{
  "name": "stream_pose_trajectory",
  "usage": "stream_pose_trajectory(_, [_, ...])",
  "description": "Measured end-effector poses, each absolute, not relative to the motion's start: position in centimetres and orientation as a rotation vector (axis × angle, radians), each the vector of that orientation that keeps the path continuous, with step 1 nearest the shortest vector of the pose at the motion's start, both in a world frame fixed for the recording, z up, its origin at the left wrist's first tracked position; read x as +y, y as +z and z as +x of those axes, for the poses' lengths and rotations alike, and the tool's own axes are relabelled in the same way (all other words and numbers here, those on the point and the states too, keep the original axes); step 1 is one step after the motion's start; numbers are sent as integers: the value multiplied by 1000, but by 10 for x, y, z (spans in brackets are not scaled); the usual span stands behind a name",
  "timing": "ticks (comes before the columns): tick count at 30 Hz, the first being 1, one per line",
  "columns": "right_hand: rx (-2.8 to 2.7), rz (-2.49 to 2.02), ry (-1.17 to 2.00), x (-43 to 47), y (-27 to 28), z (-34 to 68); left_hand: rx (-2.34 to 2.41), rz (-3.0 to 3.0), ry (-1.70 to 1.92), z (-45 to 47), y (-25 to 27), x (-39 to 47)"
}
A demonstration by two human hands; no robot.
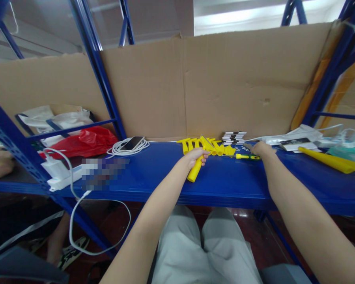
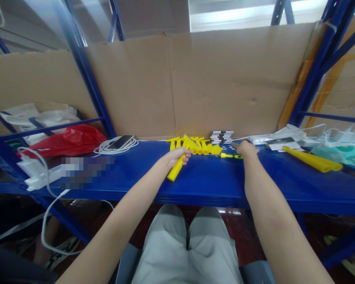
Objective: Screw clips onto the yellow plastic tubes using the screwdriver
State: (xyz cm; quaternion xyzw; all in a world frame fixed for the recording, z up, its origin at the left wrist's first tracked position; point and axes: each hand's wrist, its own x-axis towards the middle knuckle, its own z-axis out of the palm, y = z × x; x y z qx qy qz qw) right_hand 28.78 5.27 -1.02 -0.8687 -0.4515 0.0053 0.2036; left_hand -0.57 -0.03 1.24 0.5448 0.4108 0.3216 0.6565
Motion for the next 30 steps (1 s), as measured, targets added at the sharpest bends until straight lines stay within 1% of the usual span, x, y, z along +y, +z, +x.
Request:
stream_pose_trajectory(2, [-1204, -2520, 88, 48, -5, 281, 934, 1234, 728, -6, 12, 0])
stream_pose_trajectory(5, [-1235, -2527, 90, 43, -1, 277, 930, 1236, 727, -6, 12, 1])
stream_pose_trajectory(16, [-1485, -2530, -86, 51, -7, 288, 910, 1235, 731, -7, 11, 2])
stream_pose_trajectory(25, [-1413, -2606, 52, 38, 6, 271, 922, 1235, 738, -7, 11, 1])
stream_pose_trajectory(30, [-1462, -2571, 84, 45, 0, 279, 907, 1232, 738, -7, 12, 2])
